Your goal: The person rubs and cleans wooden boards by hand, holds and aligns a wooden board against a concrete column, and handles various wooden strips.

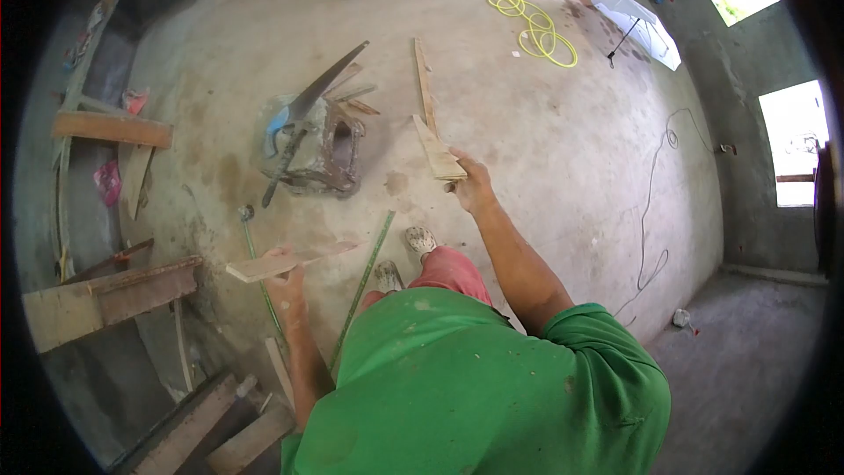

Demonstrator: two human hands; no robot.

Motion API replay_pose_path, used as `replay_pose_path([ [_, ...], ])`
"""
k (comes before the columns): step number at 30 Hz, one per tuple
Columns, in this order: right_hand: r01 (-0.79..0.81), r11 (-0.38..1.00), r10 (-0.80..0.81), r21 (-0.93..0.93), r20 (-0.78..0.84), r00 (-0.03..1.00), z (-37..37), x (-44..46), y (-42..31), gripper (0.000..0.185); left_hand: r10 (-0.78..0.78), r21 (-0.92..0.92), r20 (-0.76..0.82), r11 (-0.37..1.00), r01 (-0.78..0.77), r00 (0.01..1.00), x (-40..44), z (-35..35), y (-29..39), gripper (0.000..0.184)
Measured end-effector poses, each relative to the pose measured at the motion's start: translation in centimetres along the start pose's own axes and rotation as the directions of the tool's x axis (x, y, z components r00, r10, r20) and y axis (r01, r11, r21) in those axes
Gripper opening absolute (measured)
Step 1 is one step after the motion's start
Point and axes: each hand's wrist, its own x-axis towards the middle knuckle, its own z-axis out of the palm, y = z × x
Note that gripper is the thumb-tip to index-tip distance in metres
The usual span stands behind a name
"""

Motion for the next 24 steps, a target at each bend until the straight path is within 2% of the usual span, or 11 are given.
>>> replay_pose_path([
  [6,-0.002,0.999,-0.002,-0.053,-0.077,0.997,0.7,-0.6,-1.3,0.043,-0.015,0.008,0.0,1.0,0.015,1.0,0.7,-0.5,-1.9,0.044],
  [9,-0.039,0.966,0.02,-0.254,-0.077,0.997,2.0,-0.6,-1.8,0.042,0.002,0.091,-0.012,0.996,-0.001,1.0,0.6,-0.9,-2.2,0.045],
  [11,0.144,0.752,-0.168,-0.643,0.024,0.985,2.0,-0.1,-0.7,0.045,-0.008,0.079,-0.033,0.997,0.01,0.999,0.6,-1.3,-2.3,0.045],
  [12,0.146,0.751,-0.154,-0.644,0.044,0.987,1.9,0.6,-0.3,0.045,-0.021,0.062,-0.028,0.998,0.023,0.999,0.6,-1.3,-2.5,0.046],
  [14,0.524,-0.054,-0.479,-0.85,0.483,0.733,2.8,2.2,0.3,0.046,0.005,0.168,-0.028,0.986,0.0,1.0,0.8,-1.3,-1.5,0.044],
  [16,0.636,-0.168,-0.456,-0.753,0.631,0.627,5.0,2.9,-0.4,0.031,-0.011,0.218,-0.038,0.976,0.019,0.999,0.6,-1.8,-0.9,0.043],
  [17,0.522,0.714,-0.405,-0.466,0.334,0.851,5.8,4.1,1.7,0.026,-0.04,0.159,-0.079,0.986,0.052,0.996,0.5,-1.9,-1.0,0.044],
  [19,0.579,0.578,-0.371,-0.575,0.448,0.814,10.3,3.4,0.8,0.025,0.106,0.135,-0.14,0.987,-0.087,0.984,-0.3,-2.3,-0.1,0.043],
  [21,0.535,0.527,-0.307,-0.661,0.439,0.844,15.9,1.1,-0.6,0.024,0.05,-0.023,-0.183,0.998,-0.056,0.982,-1.1,-1.9,4.3,0.047],
  [22,0.512,0.309,-0.185,-0.802,0.477,0.859,18.6,-0.1,-1.9,0.023,0.105,-0.08,-0.222,0.989,-0.126,0.969,-1.5,-2.2,4.9,0.048],
  [24,0.631,0.305,-0.178,-0.714,0.608,0.774,22.9,-2.0,-1.1,0.02,0.174,-0.124,-0.292,0.968,-0.218,0.94,-1.7,-3.5,6.4,0.05],
])
